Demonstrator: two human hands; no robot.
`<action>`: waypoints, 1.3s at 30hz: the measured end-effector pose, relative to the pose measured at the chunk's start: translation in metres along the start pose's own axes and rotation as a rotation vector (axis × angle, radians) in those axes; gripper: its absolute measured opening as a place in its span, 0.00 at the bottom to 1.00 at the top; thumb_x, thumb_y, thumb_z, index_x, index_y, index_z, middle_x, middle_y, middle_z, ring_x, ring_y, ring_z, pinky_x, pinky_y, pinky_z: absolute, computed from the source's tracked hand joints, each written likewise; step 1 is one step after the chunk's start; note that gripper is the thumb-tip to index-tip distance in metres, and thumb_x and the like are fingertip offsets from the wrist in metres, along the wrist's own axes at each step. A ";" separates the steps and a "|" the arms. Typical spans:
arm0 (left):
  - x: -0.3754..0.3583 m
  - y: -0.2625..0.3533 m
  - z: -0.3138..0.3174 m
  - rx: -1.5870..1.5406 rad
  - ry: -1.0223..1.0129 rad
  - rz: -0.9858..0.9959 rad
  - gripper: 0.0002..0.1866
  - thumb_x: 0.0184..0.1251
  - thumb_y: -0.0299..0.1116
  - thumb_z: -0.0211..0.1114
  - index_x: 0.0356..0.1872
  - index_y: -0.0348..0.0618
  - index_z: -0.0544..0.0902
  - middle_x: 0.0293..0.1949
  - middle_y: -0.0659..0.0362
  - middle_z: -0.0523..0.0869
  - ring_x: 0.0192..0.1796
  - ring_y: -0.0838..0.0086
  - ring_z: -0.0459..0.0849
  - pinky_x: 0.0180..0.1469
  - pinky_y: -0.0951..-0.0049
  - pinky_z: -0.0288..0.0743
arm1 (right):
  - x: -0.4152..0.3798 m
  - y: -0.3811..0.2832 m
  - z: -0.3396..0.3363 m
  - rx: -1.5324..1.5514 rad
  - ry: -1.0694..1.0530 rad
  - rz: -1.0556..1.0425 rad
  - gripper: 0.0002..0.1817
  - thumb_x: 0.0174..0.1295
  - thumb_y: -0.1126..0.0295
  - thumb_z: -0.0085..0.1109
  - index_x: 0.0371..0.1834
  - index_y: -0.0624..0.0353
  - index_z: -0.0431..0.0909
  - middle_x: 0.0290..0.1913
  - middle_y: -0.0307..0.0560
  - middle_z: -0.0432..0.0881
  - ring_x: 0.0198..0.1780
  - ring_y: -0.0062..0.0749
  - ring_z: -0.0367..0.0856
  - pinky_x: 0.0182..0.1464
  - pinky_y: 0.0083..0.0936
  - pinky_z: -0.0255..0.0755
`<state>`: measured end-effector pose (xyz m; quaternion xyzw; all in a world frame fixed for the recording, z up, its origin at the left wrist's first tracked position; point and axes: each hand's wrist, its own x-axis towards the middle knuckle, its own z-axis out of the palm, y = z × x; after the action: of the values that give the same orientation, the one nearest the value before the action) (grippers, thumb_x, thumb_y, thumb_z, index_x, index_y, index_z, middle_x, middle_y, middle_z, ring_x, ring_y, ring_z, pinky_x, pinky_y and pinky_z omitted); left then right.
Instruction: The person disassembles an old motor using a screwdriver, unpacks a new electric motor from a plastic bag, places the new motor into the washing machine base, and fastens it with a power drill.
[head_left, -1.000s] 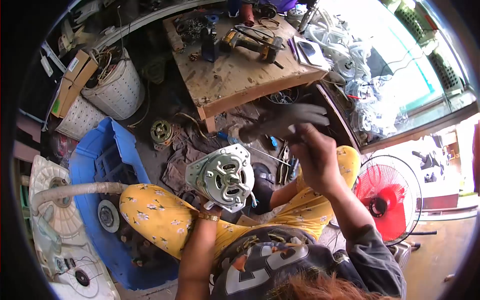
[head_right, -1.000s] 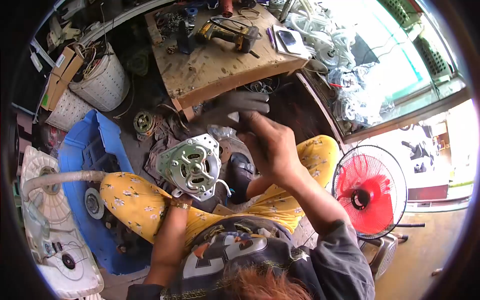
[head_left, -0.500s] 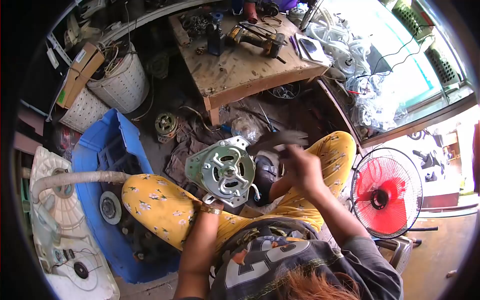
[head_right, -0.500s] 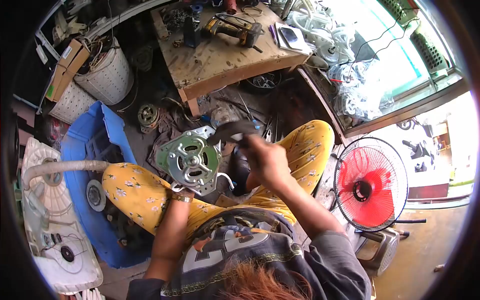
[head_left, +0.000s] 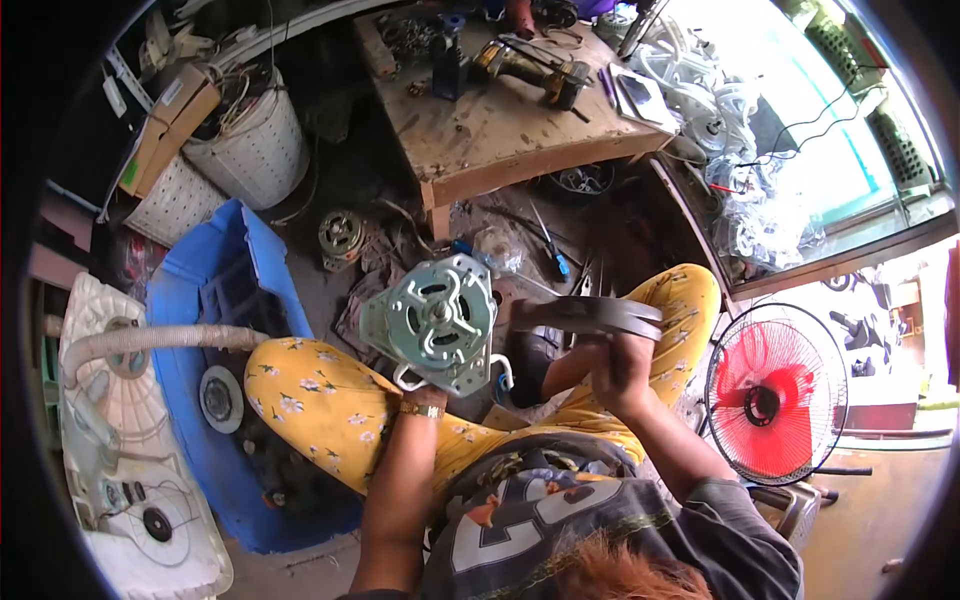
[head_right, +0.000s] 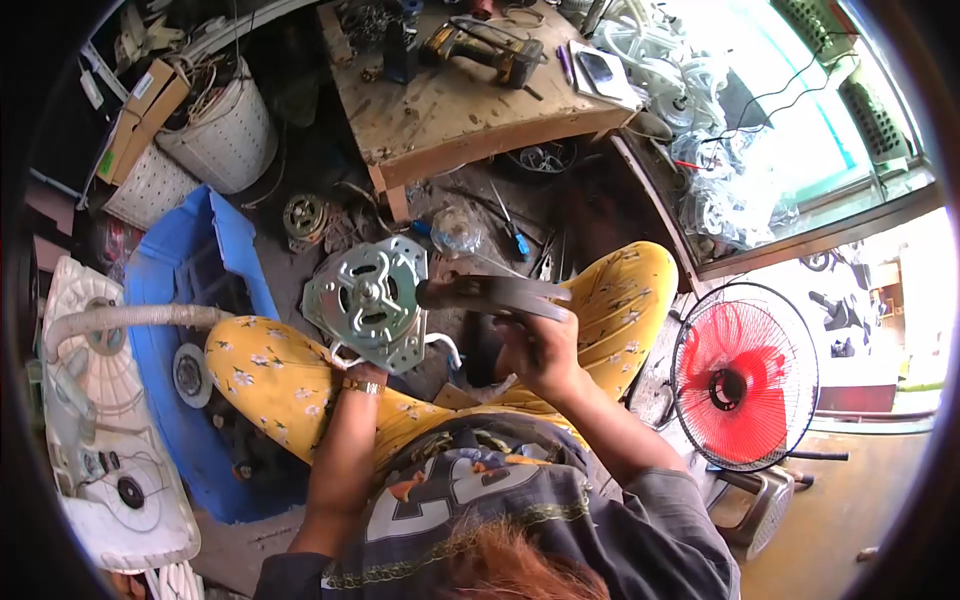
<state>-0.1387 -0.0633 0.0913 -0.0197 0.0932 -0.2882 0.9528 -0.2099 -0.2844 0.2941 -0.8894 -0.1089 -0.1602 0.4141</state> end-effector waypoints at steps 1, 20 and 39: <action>-0.001 0.000 -0.004 -0.001 0.004 0.005 0.37 0.63 0.64 0.41 0.62 0.45 0.67 0.61 0.53 0.72 0.60 0.54 0.71 0.60 0.50 0.68 | -0.006 0.005 0.005 0.001 0.033 -0.048 0.10 0.53 0.74 0.59 0.40 0.57 0.77 0.32 0.45 0.80 0.22 0.38 0.80 0.25 0.29 0.73; -0.012 0.035 0.014 0.050 0.106 0.397 0.45 0.51 0.70 0.52 0.64 0.48 0.66 0.65 0.51 0.66 0.64 0.50 0.65 0.64 0.41 0.58 | -0.028 0.123 0.080 -0.212 -0.633 0.047 0.14 0.48 0.71 0.60 0.42 0.51 0.81 0.39 0.48 0.81 0.42 0.48 0.79 0.42 0.37 0.75; -0.018 0.004 0.043 0.141 0.116 0.225 0.41 0.60 0.68 0.38 0.65 0.48 0.64 0.62 0.53 0.70 0.60 0.57 0.72 0.59 0.51 0.69 | 0.111 0.036 0.078 -0.527 -0.567 -0.801 0.18 0.54 0.69 0.50 0.49 0.55 0.73 0.42 0.47 0.76 0.39 0.39 0.80 0.34 0.32 0.77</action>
<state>-0.1427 -0.0508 0.1361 0.0745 0.1292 -0.1863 0.9711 -0.0799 -0.2405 0.2632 -0.8602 -0.5019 -0.0815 0.0387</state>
